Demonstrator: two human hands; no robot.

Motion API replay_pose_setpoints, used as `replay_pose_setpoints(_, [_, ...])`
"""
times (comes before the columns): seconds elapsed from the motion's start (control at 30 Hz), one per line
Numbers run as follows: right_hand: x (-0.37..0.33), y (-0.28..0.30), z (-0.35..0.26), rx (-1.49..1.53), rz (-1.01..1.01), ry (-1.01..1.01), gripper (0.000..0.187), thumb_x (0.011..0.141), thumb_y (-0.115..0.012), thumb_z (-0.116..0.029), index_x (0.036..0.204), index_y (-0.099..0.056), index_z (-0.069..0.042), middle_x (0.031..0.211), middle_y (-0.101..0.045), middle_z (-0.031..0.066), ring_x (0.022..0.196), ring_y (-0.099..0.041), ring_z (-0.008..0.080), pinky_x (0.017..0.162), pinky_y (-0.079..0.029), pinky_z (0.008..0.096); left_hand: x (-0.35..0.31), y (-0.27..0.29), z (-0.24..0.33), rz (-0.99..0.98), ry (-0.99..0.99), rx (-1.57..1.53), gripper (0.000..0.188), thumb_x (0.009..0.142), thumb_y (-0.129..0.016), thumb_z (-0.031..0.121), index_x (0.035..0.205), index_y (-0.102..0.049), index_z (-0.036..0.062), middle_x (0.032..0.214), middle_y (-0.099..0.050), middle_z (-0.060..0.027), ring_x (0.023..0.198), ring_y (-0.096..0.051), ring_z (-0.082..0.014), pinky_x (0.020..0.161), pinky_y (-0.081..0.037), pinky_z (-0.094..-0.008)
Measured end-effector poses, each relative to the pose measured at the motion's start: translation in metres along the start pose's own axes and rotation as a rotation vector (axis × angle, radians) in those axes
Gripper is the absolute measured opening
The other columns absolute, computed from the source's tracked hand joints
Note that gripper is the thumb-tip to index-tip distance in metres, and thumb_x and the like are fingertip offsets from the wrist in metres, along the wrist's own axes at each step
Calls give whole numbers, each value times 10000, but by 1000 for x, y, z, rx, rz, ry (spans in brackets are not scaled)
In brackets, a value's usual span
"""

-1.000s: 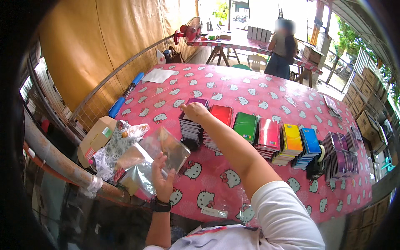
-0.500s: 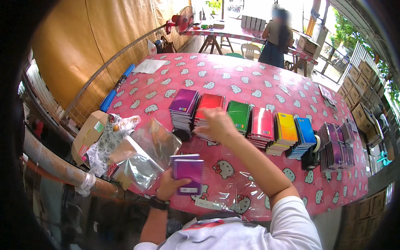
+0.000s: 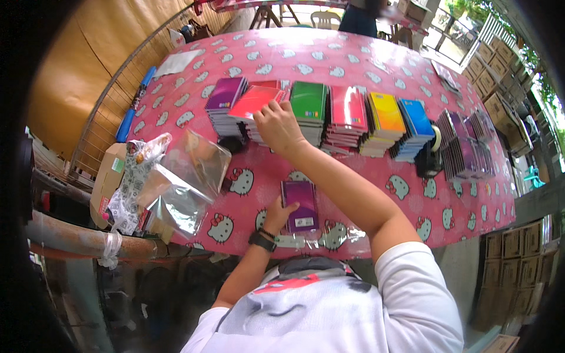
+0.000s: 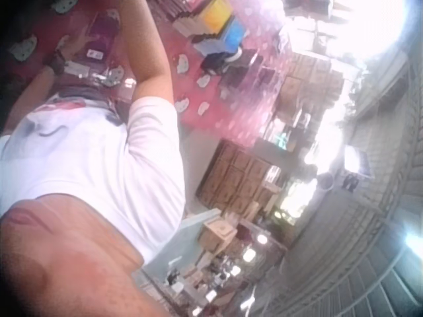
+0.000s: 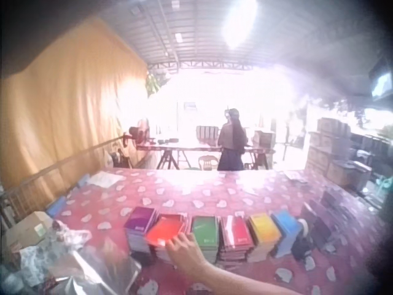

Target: The person repeatedly picks up small spiral-bound notebooks from stacks on a pink Hello Kitty table, places them into clear plastic bags, and sets the packaged notebooks aside. The person handles notebooks of various colors one at a time throughout the clip.

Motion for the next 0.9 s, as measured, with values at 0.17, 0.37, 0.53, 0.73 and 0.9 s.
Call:
replay_pose_setpoints(0.17, [-25, 92, 2, 665, -120, -383, 136, 779, -677, -142, 839, -611, -39, 766, -592, 35, 757, -574, 205, 689, -465, 322, 12, 22, -33, -29, 189, -396, 523, 914, -497, 482, 1115, -584, 8, 1008, -662, -108, 854, -637, -192, 763, -494, -310])
replay_pose_setpoints(0.37, [-157, 24, 55, 1169, -959, -809, 208, 803, -690, -214, 903, -661, -34, 855, -658, 32, 758, -589, 137, 670, -473, 302, -7, 17, 37, -292, 414, -669, 561, 937, -398, 525, 1215, -543, 61, 1090, -632, -70, 948, -612, -157, 811, -485, -290])
replay_pose_setpoints(0.53, [-133, 0, 30, 589, -701, -457, 228, 723, -727, -188, 852, -643, -21, 863, -650, 160, 821, -618, 303, 780, -482, 422, -1, 26, 17, -325, 196, -237, 358, 856, -652, 263, 1118, -574, 32, 942, -654, -62, 770, -631, -121, 676, -517, -281])
replay_pose_setpoints(0.73, [-57, 20, 64, -101, -165, -409, 255, 734, -690, -176, 954, -591, -93, 938, -607, 67, 970, -541, 255, 801, -428, 402, -2, 18, 18, -273, 225, -298, 358, 821, -693, 203, 1109, -578, 25, 958, -654, -74, 783, -629, -141, 681, -516, -299])
replay_pose_setpoints(0.9, [-67, 1, 75, -206, -120, -267, 158, 775, -607, -168, 929, -612, -137, 914, -587, 39, 932, -529, 220, 796, -378, 381, 1, 16, 15, -256, 246, -317, 387, 823, -688, 199, 1141, -567, 13, 1016, -645, -81, 875, -628, -168, 786, -494, -304])
Point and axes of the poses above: each hand's wrist, its own x-axis towards the middle knuckle, its own y-axis out of the back of the hand, z = x × y, the point moved 1 cm from there along x, towards the middle knuckle
